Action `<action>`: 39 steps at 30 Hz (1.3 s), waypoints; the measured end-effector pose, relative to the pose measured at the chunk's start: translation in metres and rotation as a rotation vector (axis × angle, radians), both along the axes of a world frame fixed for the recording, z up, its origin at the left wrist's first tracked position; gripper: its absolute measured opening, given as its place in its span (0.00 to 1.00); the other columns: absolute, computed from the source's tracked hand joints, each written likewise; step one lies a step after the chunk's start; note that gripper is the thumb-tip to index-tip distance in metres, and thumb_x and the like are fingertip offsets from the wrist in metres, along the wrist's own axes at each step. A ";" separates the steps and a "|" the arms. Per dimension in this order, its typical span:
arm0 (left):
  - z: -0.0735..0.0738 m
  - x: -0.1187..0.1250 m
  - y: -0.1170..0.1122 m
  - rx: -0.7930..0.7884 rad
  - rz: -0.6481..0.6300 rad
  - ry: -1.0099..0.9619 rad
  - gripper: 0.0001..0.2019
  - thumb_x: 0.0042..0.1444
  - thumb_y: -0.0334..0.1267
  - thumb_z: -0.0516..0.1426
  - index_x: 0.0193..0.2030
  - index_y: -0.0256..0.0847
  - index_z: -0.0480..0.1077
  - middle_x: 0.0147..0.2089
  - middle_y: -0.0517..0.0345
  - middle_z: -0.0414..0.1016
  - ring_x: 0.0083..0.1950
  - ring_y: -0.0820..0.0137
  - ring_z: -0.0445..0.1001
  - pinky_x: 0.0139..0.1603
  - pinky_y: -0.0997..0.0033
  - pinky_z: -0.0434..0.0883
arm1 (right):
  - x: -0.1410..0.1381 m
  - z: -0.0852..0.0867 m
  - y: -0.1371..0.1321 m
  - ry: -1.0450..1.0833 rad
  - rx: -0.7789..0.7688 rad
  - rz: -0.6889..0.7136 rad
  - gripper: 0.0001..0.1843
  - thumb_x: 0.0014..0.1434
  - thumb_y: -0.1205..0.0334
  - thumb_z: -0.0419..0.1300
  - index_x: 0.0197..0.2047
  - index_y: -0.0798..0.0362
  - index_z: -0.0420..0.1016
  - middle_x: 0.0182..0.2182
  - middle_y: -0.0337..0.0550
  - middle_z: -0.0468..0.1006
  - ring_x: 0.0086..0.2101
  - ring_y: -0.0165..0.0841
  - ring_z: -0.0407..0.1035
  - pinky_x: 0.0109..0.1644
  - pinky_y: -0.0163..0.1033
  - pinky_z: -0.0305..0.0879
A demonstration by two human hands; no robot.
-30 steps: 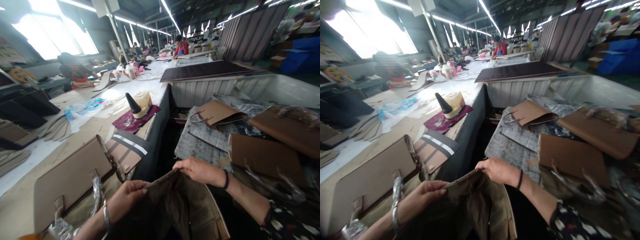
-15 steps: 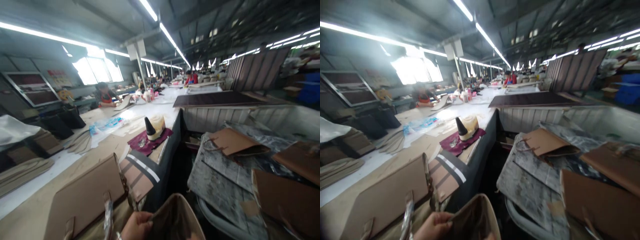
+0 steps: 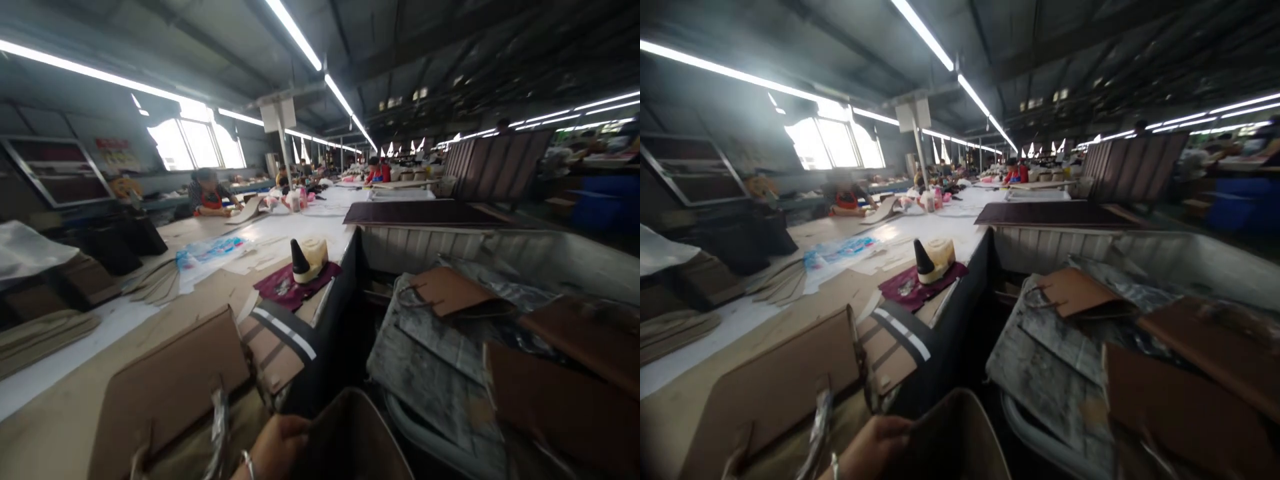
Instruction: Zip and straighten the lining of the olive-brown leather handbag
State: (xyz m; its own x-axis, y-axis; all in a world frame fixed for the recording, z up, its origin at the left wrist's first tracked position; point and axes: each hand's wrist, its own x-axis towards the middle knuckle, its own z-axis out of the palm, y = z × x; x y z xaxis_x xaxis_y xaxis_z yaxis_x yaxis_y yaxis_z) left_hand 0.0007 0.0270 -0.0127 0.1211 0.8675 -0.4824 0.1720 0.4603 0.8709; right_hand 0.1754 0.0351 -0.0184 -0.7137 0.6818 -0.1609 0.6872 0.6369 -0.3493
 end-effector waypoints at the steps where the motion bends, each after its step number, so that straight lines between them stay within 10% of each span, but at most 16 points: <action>1: 0.003 0.002 -0.008 0.015 0.026 -0.003 0.12 0.34 0.39 0.61 0.28 0.35 0.75 0.24 0.58 0.75 0.29 0.66 0.72 0.31 0.71 0.66 | 0.003 -0.004 -0.011 -0.007 -0.045 0.019 0.08 0.56 0.60 0.56 0.39 0.52 0.70 0.39 0.43 0.72 0.37 0.32 0.68 0.37 0.38 0.66; 10: 0.024 -0.001 -0.003 -0.128 0.029 -0.124 0.16 0.33 0.41 0.60 0.31 0.33 0.75 0.24 0.57 0.75 0.24 0.70 0.70 0.28 0.73 0.65 | 0.028 0.012 0.030 0.397 0.175 -0.178 0.07 0.58 0.68 0.51 0.38 0.52 0.68 0.32 0.40 0.71 0.34 0.30 0.67 0.40 0.33 0.63; 31: 0.023 -0.015 0.006 -0.227 -0.014 -0.083 0.22 0.39 0.43 0.60 0.41 0.29 0.72 0.27 0.56 0.76 0.29 0.68 0.72 0.33 0.71 0.67 | -0.001 0.002 0.069 0.123 0.295 0.112 0.06 0.60 0.67 0.49 0.34 0.51 0.66 0.35 0.40 0.65 0.36 0.29 0.59 0.27 0.30 0.52; 39: 0.025 -0.016 0.007 -0.267 -0.009 -0.051 0.24 0.37 0.43 0.62 0.42 0.31 0.72 0.27 0.57 0.76 0.30 0.67 0.72 0.35 0.70 0.67 | -0.007 0.001 0.082 0.240 0.190 0.107 0.03 0.53 0.66 0.58 0.30 0.54 0.66 0.39 0.43 0.65 0.41 0.34 0.57 0.42 0.37 0.56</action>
